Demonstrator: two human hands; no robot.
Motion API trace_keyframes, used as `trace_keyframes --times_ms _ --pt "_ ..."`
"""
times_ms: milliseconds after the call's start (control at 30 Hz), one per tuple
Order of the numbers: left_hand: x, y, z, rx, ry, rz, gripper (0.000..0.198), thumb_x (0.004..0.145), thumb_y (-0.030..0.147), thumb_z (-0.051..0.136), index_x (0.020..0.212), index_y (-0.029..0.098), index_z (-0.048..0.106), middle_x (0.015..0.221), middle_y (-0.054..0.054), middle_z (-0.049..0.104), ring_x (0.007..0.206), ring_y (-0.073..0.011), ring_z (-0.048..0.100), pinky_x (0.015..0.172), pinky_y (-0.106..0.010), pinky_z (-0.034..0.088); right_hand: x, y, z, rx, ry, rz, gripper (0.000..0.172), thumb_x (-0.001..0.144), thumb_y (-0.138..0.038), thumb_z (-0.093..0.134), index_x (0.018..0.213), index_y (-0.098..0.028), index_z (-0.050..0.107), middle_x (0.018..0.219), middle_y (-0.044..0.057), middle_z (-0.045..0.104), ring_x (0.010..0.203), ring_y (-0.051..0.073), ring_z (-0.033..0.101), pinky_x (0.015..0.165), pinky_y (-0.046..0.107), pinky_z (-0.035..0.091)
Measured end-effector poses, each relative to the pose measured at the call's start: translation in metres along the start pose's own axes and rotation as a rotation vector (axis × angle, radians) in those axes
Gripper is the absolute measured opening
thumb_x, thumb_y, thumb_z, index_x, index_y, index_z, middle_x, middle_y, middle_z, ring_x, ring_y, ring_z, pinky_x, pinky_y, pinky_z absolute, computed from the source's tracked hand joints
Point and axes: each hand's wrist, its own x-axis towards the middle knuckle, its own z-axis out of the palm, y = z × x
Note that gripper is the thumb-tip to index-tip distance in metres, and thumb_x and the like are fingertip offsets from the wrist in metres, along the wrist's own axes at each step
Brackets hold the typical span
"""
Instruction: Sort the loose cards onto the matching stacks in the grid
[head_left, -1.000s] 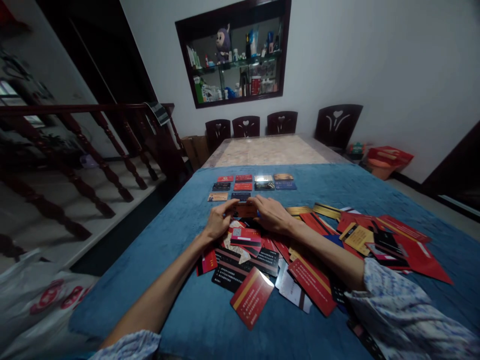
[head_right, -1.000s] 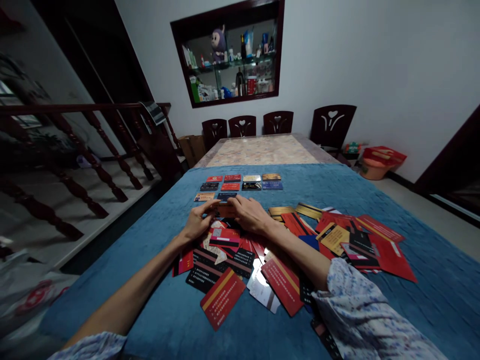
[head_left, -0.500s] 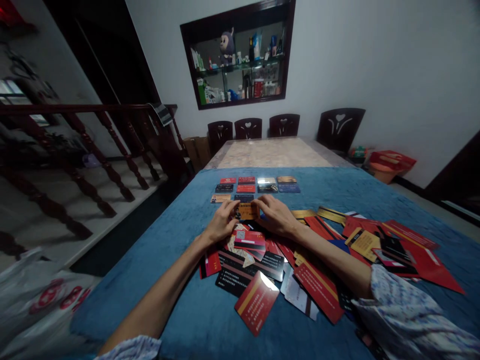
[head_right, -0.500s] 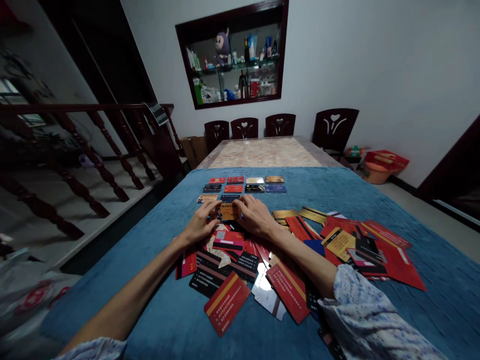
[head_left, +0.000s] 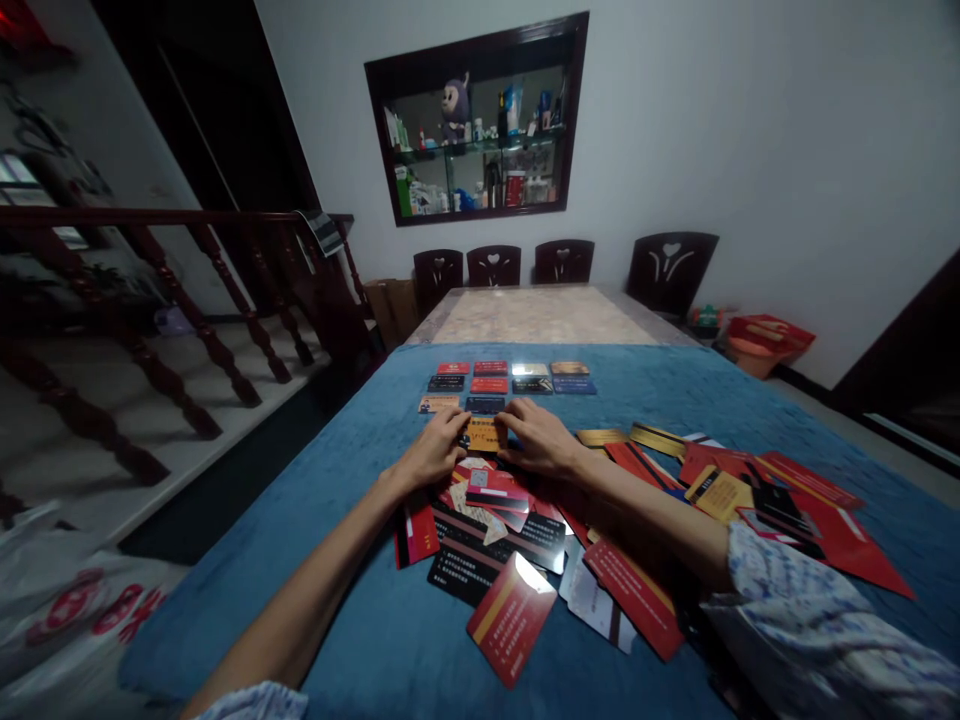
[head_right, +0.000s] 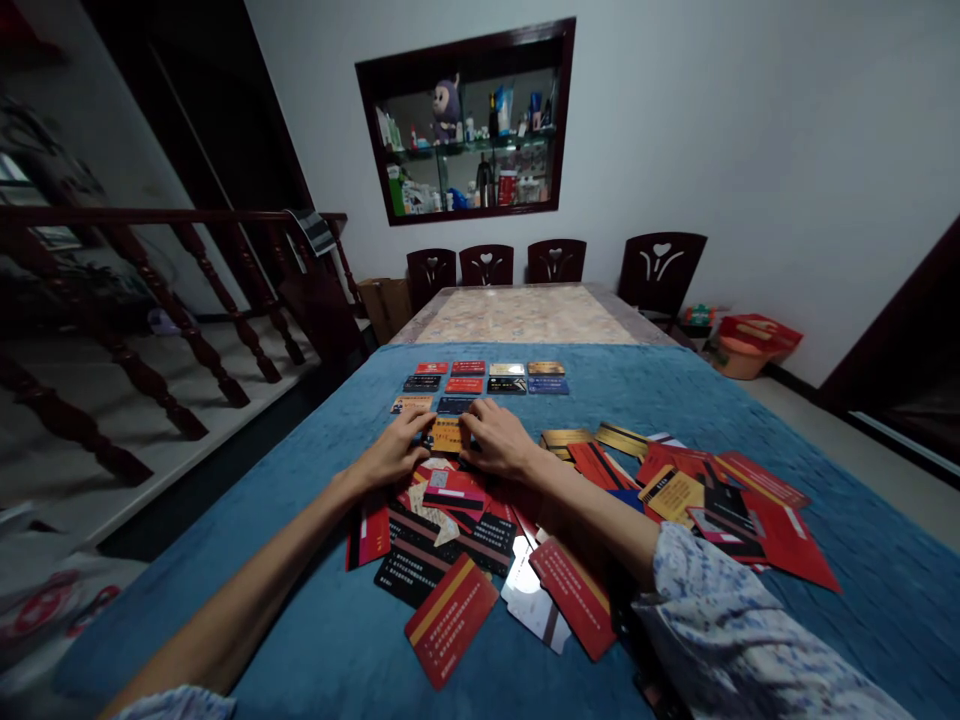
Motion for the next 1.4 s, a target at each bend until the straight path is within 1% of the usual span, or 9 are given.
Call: trace_keyframes --times_ms 167,267,500,600,733,900,1067,1267,1400 --pt "0.002 -0.009 -0.009 0.018 -0.043 -0.047 0.059 0.069 0.001 0.06 0.125 0.017 0.056 0.125 -0.011 0.055 0.12 -0.0255 0.052 0.109 -0.043 0.043 0.016 -0.007 -0.006 -0.01 -0.079 0.012 0.038 0.081 -0.04 0.072 0.109 -0.016 0.062 0.111 0.012 0.055 0.103 0.025 0.049 0.083 0.034 0.043" --pt "0.002 -0.017 -0.015 0.017 -0.045 -0.062 0.062 0.067 -0.001 0.06 0.126 0.018 0.056 0.129 -0.01 0.055 0.124 -0.0257 0.05 0.111 -0.044 0.04 0.028 -0.013 -0.008 0.006 -0.106 0.016 0.034 0.081 -0.039 0.072 0.104 -0.015 0.064 0.109 0.012 0.055 0.103 0.025 0.049 0.083 0.034 0.043" --pt "0.007 -0.039 -0.03 0.031 -0.065 -0.145 0.063 0.063 -0.001 0.064 0.123 0.019 0.061 0.127 -0.009 0.058 0.121 -0.0271 0.052 0.109 -0.044 0.041 0.056 -0.023 -0.004 0.041 -0.14 0.07 0.029 0.082 -0.035 0.072 0.101 -0.014 0.065 0.109 0.013 0.055 0.103 0.024 0.051 0.084 0.033 0.044" --pt "0.012 -0.049 -0.036 0.058 -0.08 -0.194 0.058 0.063 0.001 0.065 0.118 0.017 0.065 0.119 -0.009 0.062 0.113 -0.0267 0.057 0.103 -0.041 0.045 0.07 -0.025 -0.003 0.024 -0.176 0.094 0.029 0.083 -0.033 0.071 0.103 -0.014 0.066 0.113 0.013 0.055 0.105 0.024 0.052 0.083 0.031 0.044" --pt "0.02 -0.06 -0.042 0.167 -0.123 -0.231 0.045 0.063 0.004 0.065 0.106 0.015 0.068 0.109 -0.009 0.064 0.106 -0.0266 0.059 0.096 -0.037 0.048 0.09 -0.028 -0.002 -0.03 -0.226 0.124 0.031 0.084 -0.035 0.066 0.107 -0.014 0.067 0.117 0.016 0.057 0.109 0.027 0.053 0.085 0.032 0.046" --pt "0.029 -0.075 -0.042 0.256 -0.167 -0.272 0.04 0.065 0.005 0.061 0.103 0.015 0.068 0.109 -0.009 0.063 0.105 -0.0257 0.06 0.093 -0.034 0.048 0.11 -0.026 0.005 -0.069 -0.281 0.165 0.037 0.084 -0.04 0.064 0.113 -0.017 0.066 0.122 0.018 0.058 0.115 0.031 0.052 0.091 0.037 0.046" --pt "0.036 -0.09 -0.039 0.273 -0.217 -0.332 0.038 0.064 0.007 0.061 0.101 0.016 0.067 0.105 -0.008 0.063 0.101 -0.0241 0.061 0.09 -0.031 0.048 0.126 -0.021 0.012 -0.083 -0.356 0.185 0.038 0.085 -0.04 0.06 0.116 -0.02 0.066 0.127 0.017 0.059 0.119 0.032 0.052 0.092 0.04 0.048" --pt "0.042 -0.103 -0.034 0.257 -0.237 -0.384 0.032 0.064 0.01 0.062 0.095 0.016 0.068 0.095 -0.006 0.064 0.093 -0.023 0.06 0.085 -0.029 0.048 0.137 -0.019 0.02 -0.094 -0.396 0.2 0.039 0.087 -0.037 0.056 0.119 -0.018 0.066 0.13 0.018 0.059 0.122 0.032 0.053 0.093 0.041 0.049" --pt "0.042 -0.108 -0.03 0.235 -0.239 -0.385 0.03 0.064 0.01 0.06 0.093 0.014 0.068 0.095 -0.006 0.063 0.091 -0.0229 0.06 0.084 -0.03 0.048 0.14 -0.018 0.021 -0.098 -0.425 0.203 0.042 0.086 -0.038 0.057 0.12 -0.016 0.066 0.13 0.019 0.06 0.121 0.033 0.054 0.093 0.041 0.05"
